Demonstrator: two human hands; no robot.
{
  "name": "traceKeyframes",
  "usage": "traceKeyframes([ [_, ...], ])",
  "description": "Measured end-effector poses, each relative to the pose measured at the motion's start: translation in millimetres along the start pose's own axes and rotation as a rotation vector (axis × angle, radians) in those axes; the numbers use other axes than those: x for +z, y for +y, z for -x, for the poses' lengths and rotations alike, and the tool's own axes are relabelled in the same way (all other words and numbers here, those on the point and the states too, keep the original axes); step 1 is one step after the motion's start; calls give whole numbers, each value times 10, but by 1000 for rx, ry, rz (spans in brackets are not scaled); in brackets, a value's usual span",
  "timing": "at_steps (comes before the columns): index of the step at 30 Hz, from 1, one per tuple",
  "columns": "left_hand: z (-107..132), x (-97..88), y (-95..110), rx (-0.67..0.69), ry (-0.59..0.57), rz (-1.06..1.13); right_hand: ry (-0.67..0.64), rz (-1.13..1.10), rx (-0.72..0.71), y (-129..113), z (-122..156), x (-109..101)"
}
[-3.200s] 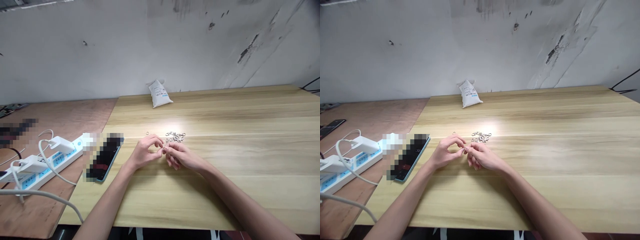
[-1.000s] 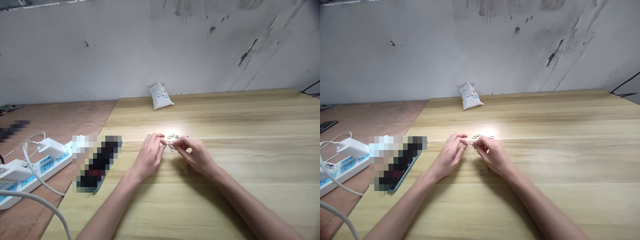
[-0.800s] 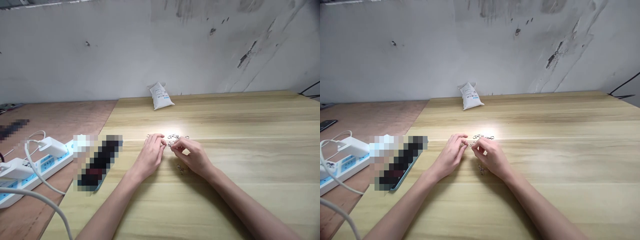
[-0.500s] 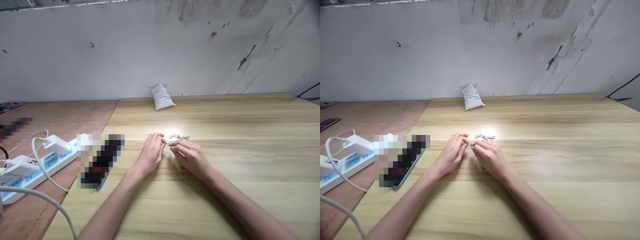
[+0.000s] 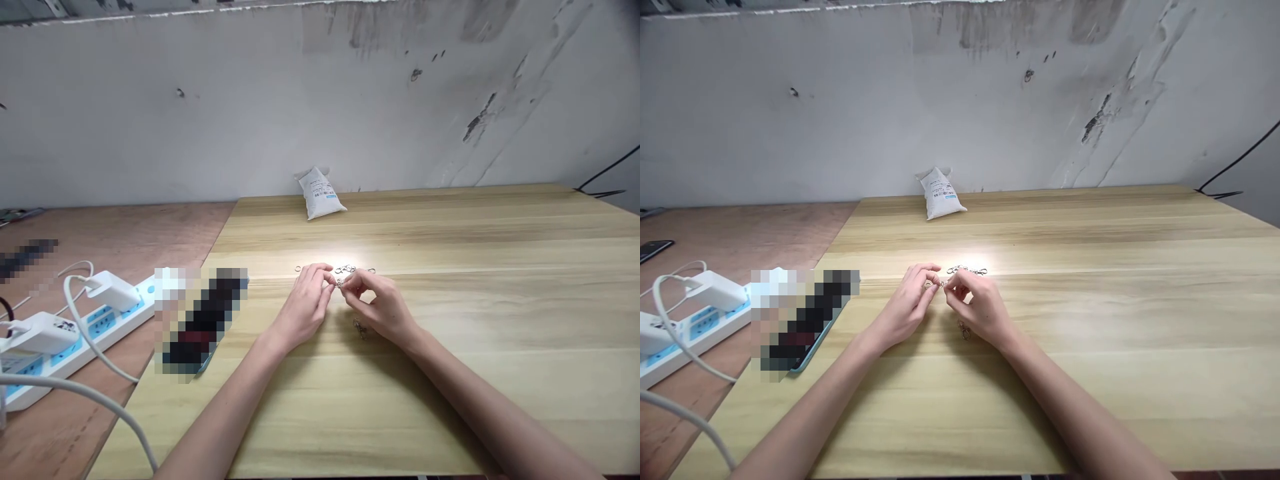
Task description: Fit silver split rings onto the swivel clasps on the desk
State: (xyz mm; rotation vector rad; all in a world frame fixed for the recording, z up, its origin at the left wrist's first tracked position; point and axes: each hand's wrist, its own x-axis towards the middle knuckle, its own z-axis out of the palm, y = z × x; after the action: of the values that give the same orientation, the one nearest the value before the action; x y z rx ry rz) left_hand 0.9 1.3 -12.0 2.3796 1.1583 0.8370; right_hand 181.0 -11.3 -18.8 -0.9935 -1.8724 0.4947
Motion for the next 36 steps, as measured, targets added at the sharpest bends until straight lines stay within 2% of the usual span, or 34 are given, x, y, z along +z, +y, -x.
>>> traceKeyframes([
  [4, 5, 11, 26, -26, -4, -42, -33, -19, 40, -5, 5, -26],
  [7, 6, 18, 29, -43, -14, -84, -38, 79, -7, 24, 26, -2],
  [11, 4, 22, 25, -43, -16, -102, 19, 212, -86, 36, 46, 36],
  [16, -6, 40, 20, -41, 0, -159, 56, 305, -124, 7, 42, 40],
  [20, -13, 54, 21, -57, -1, -209, 80, 218, -93, 19, 44, 47],
  [25, -7, 69, 27, -40, 59, -282, 127, 23, 35, 12, 37, 52],
  [32, 7, 89, 17, -38, 80, -338, 81, 5, 133, -25, 12, 60],
  [36, 15, 85, 6, -25, 111, -341, 73, -86, 125, -29, 24, 75],
])
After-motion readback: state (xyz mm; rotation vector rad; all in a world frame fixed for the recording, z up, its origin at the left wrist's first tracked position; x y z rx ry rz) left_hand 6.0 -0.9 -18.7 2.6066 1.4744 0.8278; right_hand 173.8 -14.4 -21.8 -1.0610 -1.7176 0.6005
